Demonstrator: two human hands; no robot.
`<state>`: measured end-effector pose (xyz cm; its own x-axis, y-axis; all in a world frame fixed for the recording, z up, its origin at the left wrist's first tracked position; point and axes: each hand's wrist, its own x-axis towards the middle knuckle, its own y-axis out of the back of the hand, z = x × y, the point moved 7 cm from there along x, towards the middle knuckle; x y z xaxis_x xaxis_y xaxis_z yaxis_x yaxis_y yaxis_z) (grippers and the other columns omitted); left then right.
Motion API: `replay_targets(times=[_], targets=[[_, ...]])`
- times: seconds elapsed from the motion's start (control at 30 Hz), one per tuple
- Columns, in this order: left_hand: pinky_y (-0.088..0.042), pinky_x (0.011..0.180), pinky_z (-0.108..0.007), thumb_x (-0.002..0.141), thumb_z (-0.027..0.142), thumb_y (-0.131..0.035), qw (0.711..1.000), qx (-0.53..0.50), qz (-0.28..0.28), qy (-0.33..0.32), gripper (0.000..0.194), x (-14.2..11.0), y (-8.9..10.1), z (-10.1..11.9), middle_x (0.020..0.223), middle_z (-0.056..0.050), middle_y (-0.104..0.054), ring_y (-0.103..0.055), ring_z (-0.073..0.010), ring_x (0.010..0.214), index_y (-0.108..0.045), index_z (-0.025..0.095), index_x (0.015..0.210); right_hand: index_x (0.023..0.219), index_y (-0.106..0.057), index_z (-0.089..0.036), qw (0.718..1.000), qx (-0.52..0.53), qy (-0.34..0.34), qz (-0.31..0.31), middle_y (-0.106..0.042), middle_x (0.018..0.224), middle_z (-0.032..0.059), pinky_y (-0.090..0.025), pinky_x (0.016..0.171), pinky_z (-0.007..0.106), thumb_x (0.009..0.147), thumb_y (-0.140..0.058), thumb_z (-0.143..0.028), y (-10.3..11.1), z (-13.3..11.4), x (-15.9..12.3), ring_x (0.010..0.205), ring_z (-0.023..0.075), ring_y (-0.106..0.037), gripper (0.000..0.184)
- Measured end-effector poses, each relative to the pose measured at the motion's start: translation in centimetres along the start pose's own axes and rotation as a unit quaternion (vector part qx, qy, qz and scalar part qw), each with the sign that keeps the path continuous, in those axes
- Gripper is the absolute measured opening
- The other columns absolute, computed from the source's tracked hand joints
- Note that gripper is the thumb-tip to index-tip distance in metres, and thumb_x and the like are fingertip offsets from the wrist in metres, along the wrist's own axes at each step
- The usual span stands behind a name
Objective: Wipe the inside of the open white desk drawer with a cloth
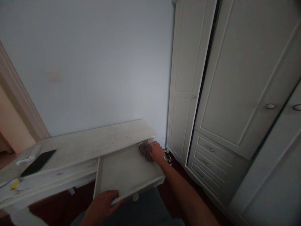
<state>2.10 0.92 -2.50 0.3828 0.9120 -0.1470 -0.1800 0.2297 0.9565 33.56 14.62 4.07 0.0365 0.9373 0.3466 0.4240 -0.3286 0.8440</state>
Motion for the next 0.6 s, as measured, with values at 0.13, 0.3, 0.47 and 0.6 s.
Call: replay_targets(times=[0.13, 0.3, 0.47, 0.6], targets=[[-0.05, 0.095, -0.035, 0.097, 0.065, -0.046, 1.0, 0.006, 0.002, 0.012, 0.049, -0.2, 0.4, 0.3, 0.114, -0.007, -0.081, -0.074, -0.0258, 0.11, -0.075, 0.028, 0.109, 0.134, -0.063, -0.022, 0.998, 0.03, -0.045, 0.01, -0.059, 0.134, 0.0148, -0.047, 0.098, 0.038, 0.103, -0.056, -0.052, -0.8, 0.3, 3.5, 0.12, 0.0292, -0.059, 0.044], [-0.05, 0.094, -0.036, 0.096, 0.065, -0.045, 1.0, 0.016, 0.009, 0.017, 0.05, -0.1, 0.1, -0.1, 0.116, -0.008, -0.08, -0.074, -0.0268, 0.11, -0.073, 0.027, 0.111, 0.121, -0.07, -0.021, 0.997, 0.066, -0.016, -0.02, -0.066, 0.118, 0.008, -0.048, 0.096, 0.034, 0.096, -0.067, -0.052, -0.5, 1.8, 0.7, 0.111, 0.0262, -0.063, 0.04], [-0.05, 0.094, -0.037, 0.095, 0.072, -0.042, 1.0, 0.009, 0.013, 0.009, 0.057, 0.1, -0.1, 0.0, 0.113, -0.009, -0.08, -0.073, -0.0281, 0.109, -0.073, 0.026, 0.109, 0.109, -0.073, -0.02, 0.994, 0.086, 0.029, -0.06, -0.066, 0.114, 0.0074, -0.049, 0.094, 0.036, 0.084, -0.08, -0.052, 0.4, 4.3, -7.1, 0.106, 0.027, -0.063, 0.04], [-0.05, 0.093, -0.038, 0.096, 0.073, -0.038, 1.0, 0.015, 0.006, 0.004, 0.06, 0.1, 0.0, 0.2, 0.111, -0.01, -0.08, -0.074, -0.0295, 0.108, -0.073, 0.025, 0.107, 0.112, -0.072, -0.021, 0.996, 0.079, 0.021, -0.046, -0.064, 0.115, 0.0094, -0.048, 0.094, 0.035, 0.089, -0.076, -0.052, 0.4, 4.2, -8.3, 0.107, 0.0269, -0.064, 0.039]])
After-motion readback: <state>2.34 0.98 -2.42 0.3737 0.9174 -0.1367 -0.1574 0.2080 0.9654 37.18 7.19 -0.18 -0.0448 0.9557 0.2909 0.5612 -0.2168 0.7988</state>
